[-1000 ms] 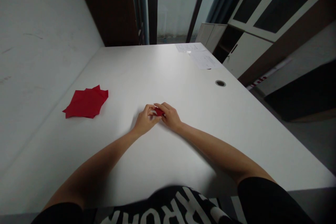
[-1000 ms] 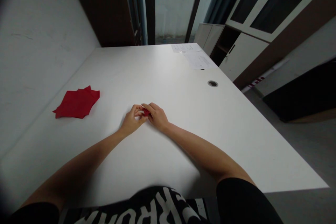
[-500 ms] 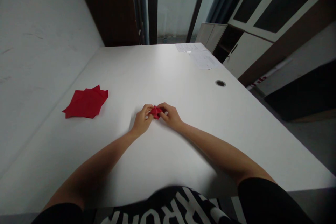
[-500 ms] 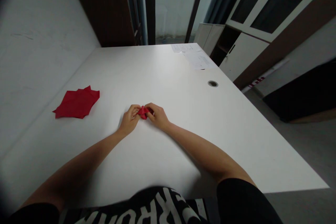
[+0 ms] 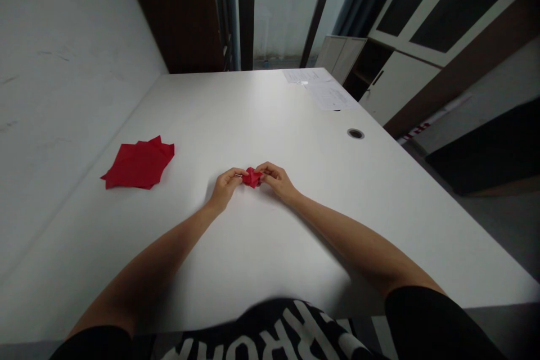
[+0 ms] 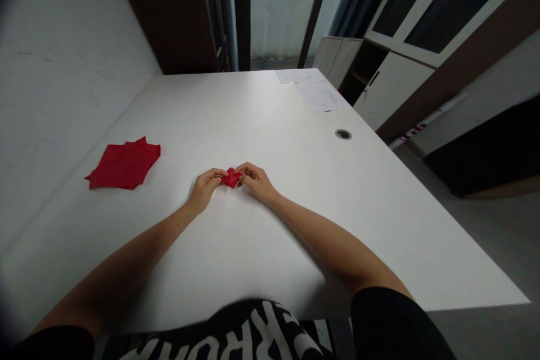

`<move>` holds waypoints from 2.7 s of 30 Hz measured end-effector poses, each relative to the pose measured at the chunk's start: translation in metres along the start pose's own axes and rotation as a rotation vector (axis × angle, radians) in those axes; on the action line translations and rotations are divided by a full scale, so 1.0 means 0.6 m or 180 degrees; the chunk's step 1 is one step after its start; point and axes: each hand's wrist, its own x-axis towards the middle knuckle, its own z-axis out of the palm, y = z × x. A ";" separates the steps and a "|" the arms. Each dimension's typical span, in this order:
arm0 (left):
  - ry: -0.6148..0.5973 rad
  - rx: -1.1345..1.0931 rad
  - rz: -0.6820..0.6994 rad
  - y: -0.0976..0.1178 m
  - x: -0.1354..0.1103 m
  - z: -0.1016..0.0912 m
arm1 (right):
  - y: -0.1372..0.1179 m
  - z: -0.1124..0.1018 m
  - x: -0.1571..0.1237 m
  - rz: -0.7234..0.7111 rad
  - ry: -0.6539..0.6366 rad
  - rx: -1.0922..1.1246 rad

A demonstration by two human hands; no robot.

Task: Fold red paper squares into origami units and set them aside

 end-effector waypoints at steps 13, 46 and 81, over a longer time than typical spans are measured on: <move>0.0367 0.1447 0.0681 0.004 0.000 -0.004 | 0.007 0.005 -0.004 -0.0308 0.0225 -0.1444; -0.0069 0.2130 0.0569 -0.007 0.004 -0.010 | 0.008 0.001 0.000 -0.0549 0.0022 -0.2369; -0.0377 0.1958 0.0171 -0.032 0.012 -0.014 | -0.002 0.001 0.000 -0.0090 0.0187 -0.1750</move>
